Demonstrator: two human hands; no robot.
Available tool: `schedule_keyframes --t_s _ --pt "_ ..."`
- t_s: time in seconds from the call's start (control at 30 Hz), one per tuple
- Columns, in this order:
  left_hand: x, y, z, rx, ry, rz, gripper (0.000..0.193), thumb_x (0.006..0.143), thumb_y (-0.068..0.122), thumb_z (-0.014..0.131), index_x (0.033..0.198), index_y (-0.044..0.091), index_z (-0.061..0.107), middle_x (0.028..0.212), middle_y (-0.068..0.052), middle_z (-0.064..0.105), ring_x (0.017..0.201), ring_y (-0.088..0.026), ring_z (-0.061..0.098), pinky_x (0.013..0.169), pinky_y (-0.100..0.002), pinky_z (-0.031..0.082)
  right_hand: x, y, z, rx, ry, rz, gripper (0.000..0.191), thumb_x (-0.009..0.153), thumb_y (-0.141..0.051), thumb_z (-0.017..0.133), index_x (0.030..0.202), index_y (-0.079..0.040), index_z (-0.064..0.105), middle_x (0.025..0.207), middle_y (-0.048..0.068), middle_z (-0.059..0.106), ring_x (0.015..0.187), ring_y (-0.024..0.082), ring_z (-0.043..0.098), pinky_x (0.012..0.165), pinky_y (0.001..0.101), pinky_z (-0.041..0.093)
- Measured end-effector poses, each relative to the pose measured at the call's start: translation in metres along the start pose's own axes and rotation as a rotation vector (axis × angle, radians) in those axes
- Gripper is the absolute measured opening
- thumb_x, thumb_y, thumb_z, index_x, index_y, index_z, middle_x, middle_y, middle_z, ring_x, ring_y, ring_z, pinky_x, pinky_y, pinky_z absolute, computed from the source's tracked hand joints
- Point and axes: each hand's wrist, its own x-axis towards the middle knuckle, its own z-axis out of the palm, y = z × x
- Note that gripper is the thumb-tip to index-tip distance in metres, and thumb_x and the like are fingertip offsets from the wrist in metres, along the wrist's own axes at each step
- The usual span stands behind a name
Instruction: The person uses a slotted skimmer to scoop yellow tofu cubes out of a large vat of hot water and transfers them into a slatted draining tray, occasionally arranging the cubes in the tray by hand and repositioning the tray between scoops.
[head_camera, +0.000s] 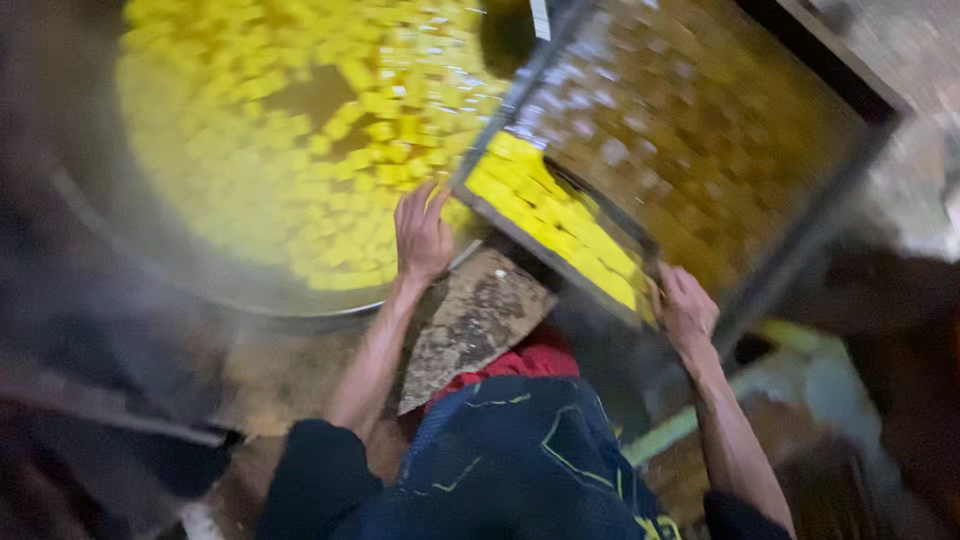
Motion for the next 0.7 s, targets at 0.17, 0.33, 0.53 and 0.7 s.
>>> schedule_keyframes --t_s 0.17,0.33,0.53,0.7 --pt "-0.099 -0.078 -0.062 0.168 0.100 -0.443 0.052 0.089 0.013 0.063 0.139 0.002 0.056 0.148 -0.025 0.050 0.139 -0.042 0.044 0.117 -0.054 0.034 0.062 -0.070 0.010 0.294 0.092 0.168 0.032 0.104 -0.028 0.066 0.123 -0.003 0.069 0.101 0.013 0.073 0.087 0.022 0.070 0.076 0.0361 0.057" --pt "-0.143 -0.115 -0.082 0.211 0.037 -0.570 0.057 0.094 0.026 0.066 0.144 0.001 0.055 0.151 -0.026 0.044 0.143 -0.046 0.037 0.117 -0.059 0.028 0.131 -0.230 0.076 0.748 -0.052 0.120 0.033 0.099 -0.020 0.064 0.122 0.003 0.068 0.104 0.018 0.073 0.096 0.025 0.069 0.086 0.0356 0.053" --pt "-0.136 -0.127 -0.077 0.219 -0.029 -0.635 0.061 0.091 0.041 0.066 0.138 0.003 0.055 0.157 -0.025 0.039 0.150 -0.045 0.027 0.121 -0.059 0.022 0.234 -0.390 0.175 0.920 -0.600 0.362 0.047 0.100 -0.041 0.062 0.092 0.004 0.072 0.072 0.010 0.069 0.060 0.019 0.063 0.057 0.0386 0.050" --pt "-0.132 -0.137 -0.081 0.188 -0.175 -0.753 0.066 0.092 0.051 0.062 0.140 0.007 0.054 0.160 -0.021 0.031 0.150 -0.038 0.024 0.116 -0.065 0.021 0.308 -0.450 0.225 0.606 -0.711 0.365 0.056 0.095 -0.050 0.060 0.080 0.003 0.074 0.060 0.010 0.065 0.052 0.020 0.062 0.050 0.0371 0.048"
